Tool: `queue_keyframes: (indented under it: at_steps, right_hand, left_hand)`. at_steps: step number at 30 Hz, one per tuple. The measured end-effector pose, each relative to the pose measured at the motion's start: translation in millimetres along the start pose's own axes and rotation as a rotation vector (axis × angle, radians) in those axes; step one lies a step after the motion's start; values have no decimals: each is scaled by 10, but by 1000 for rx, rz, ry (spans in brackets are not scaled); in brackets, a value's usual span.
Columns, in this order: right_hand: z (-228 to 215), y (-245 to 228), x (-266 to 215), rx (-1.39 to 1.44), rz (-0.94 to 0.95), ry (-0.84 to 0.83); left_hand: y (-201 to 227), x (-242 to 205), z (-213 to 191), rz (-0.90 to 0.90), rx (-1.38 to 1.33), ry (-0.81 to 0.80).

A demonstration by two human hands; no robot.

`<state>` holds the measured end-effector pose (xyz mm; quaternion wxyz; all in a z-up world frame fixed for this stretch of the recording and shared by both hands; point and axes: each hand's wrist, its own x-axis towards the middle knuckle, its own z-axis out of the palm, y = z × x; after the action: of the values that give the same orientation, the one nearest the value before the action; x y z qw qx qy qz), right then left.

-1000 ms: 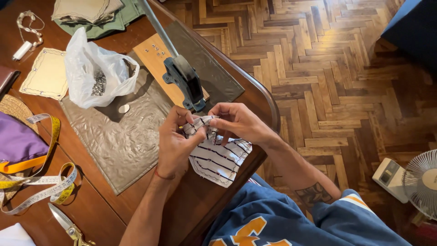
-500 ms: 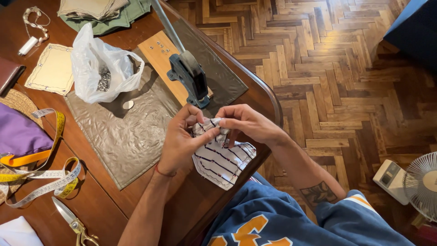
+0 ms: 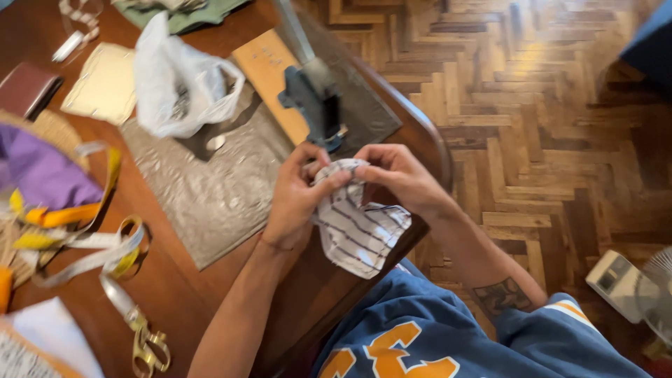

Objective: Assembling a fabric component by marking it and attaching hardware using a manual hand press

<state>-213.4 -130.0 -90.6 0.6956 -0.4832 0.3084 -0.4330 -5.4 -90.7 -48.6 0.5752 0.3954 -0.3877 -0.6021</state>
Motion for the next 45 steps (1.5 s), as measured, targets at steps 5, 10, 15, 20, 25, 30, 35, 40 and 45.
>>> queue_keyframes:
  at_steps: [5,10,15,20,25,30,35,40,45]
  right_hand:
    - [-26,103,130,2,-21,134]
    - [3,36,388,-113,-133,203]
    - [58,-101,608,-202,-172,209]
    - [141,-167,720,-294,-188,215]
    - [-172,148,1042,-393,-221,233]
    - [-219,253,1006,-329,-181,195]
    - [-223,226,954,-318,-163,152]
    - [100,-25,729,-247,-160,133]
    - [-281,251,826,-379,-315,72]
  left_hand:
    - [-198,188,-172,29,50,-10]
    - [-387,507,-306,114,79,24]
    - [-217,635,-324,173,147,60]
    - [-265,761,-479,319,481,108]
    - [-237,861,-530,311,618,119]
    - [-370,877,-638,193,601,66]
    - [-386,838,-681,339,692,18]
    - [-301,699,-599,686,893,50]
    - [-353,710,-633,830,1098,81]
